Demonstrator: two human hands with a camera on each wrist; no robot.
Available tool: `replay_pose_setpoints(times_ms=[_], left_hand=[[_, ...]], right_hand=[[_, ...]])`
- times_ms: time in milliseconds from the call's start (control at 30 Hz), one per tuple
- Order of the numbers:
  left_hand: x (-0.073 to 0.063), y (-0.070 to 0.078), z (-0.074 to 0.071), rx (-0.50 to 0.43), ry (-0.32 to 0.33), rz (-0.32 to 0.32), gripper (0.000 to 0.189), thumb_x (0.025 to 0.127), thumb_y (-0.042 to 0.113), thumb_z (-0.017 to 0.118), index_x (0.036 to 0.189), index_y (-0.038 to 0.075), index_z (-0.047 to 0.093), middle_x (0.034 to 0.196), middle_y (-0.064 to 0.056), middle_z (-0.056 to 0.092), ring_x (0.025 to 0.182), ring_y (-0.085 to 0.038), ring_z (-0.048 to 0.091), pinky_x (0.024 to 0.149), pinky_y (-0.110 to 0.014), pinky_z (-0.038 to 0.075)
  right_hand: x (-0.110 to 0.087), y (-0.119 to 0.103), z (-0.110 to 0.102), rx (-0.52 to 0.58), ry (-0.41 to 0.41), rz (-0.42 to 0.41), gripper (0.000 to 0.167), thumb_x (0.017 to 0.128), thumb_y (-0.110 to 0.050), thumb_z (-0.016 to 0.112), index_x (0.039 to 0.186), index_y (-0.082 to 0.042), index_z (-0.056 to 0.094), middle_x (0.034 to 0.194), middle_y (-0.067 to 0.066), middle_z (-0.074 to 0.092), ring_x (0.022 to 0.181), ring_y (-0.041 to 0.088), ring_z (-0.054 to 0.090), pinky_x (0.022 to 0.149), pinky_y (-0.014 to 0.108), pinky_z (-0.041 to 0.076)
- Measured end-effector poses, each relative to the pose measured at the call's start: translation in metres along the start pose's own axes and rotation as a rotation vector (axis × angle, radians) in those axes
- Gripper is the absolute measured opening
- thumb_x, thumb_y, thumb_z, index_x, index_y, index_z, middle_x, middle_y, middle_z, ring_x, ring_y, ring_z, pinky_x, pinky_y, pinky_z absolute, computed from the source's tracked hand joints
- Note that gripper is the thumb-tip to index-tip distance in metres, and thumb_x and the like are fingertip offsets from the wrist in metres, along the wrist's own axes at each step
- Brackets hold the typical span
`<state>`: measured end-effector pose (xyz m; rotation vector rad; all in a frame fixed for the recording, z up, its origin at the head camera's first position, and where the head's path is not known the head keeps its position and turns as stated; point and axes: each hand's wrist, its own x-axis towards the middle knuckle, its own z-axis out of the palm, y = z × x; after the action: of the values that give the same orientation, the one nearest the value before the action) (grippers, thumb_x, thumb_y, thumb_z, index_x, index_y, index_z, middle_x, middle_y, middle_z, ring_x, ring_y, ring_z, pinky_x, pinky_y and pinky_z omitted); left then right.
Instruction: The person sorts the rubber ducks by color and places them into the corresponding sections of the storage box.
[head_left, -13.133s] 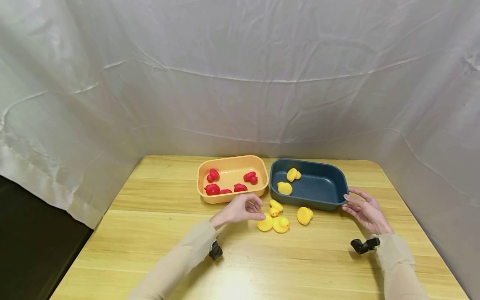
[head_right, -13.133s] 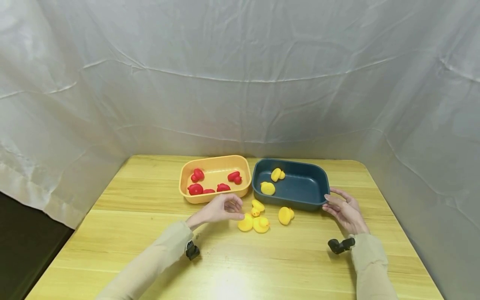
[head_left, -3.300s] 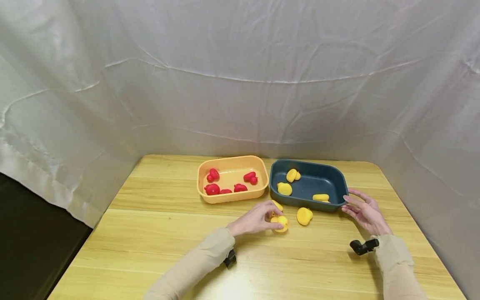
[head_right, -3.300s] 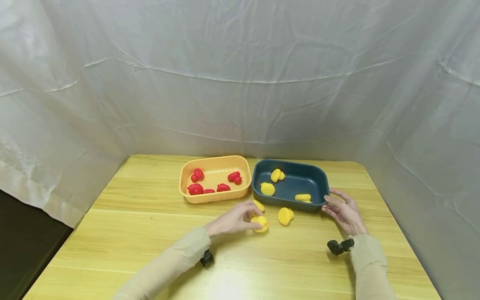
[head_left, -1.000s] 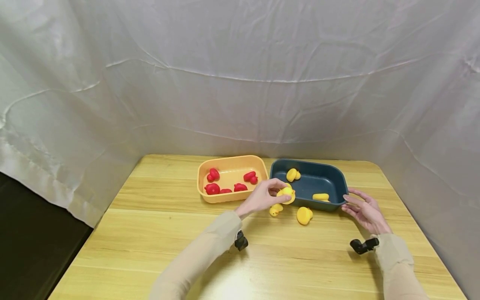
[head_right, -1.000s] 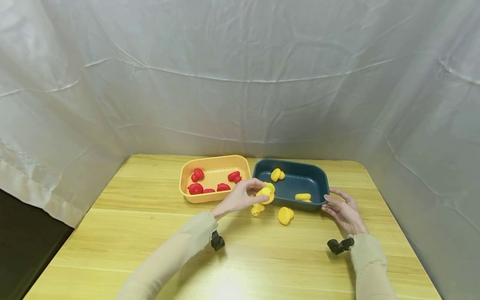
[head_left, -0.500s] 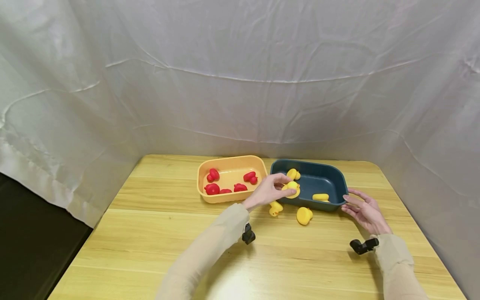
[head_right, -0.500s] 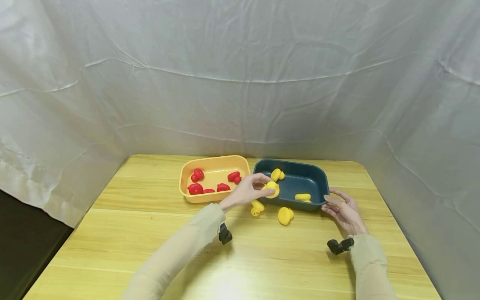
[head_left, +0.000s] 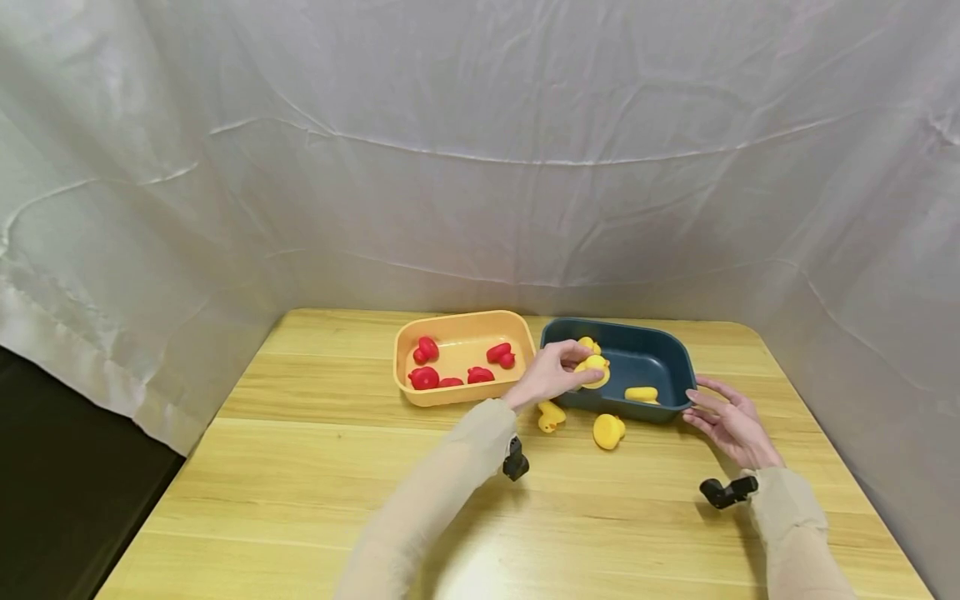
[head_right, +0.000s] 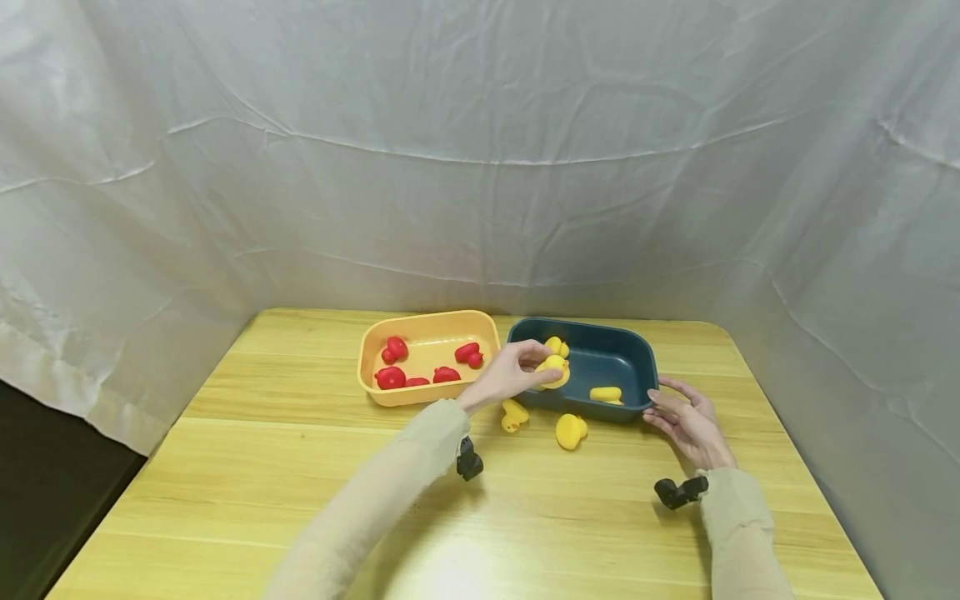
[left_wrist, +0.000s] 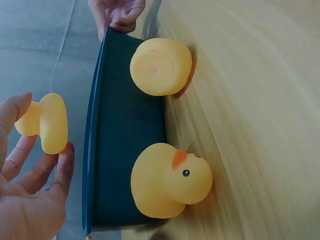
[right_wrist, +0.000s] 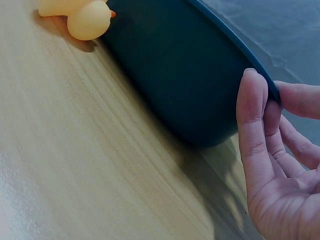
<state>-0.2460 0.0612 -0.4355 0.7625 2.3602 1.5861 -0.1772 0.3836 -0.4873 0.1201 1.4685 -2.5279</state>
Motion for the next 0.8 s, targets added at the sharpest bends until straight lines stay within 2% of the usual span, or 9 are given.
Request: replay_pose_setpoints(times_ms=[267,433,633,800], left_hand=[[0.006,-0.002,0.008,0.012,0.025,-0.016,0.039,0.09,0.025,0.077,0.122,0.005,0.069,0.12,-0.01,0.072,0.089,-0.007,0.058,0.078,-0.013,0.049],[0.01,-0.003,0.013,0.023,0.039,-0.038,0.04,0.09,0.026,0.077,0.123,0.005,0.068,0.121,-0.009,0.072,0.094,-0.009,0.061,0.08,-0.012,0.05],[0.014,-0.003,0.018,0.044,0.049,-0.058,0.039,0.09,0.027,0.077,0.123,0.007,0.068,0.123,-0.009,0.072,0.103,-0.018,0.065,0.085,-0.016,0.052],[0.017,-0.004,0.02,0.061,0.058,-0.056,0.038,0.09,0.029,0.078,0.12,0.008,0.069,0.12,-0.007,0.072,0.1,-0.015,0.064,0.084,-0.015,0.051]], right_hand=[[0.0,0.0,-0.001,-0.004,0.008,0.005,0.029,0.103,0.002,0.049,0.12,-0.016,0.065,0.093,0.005,0.074,0.078,0.019,0.075,0.077,0.028,0.064],[0.0,0.0,-0.001,-0.007,0.008,0.007,0.029,0.103,0.001,0.05,0.12,-0.016,0.065,0.093,0.005,0.074,0.078,0.019,0.075,0.077,0.028,0.064],[0.001,0.0,-0.001,-0.003,0.005,0.008,0.029,0.103,0.001,0.049,0.12,-0.016,0.065,0.093,0.005,0.073,0.078,0.019,0.075,0.077,0.028,0.064],[0.001,0.0,-0.001,-0.002,0.007,0.011,0.029,0.103,0.001,0.049,0.12,-0.016,0.065,0.093,0.006,0.073,0.078,0.019,0.075,0.077,0.028,0.064]])
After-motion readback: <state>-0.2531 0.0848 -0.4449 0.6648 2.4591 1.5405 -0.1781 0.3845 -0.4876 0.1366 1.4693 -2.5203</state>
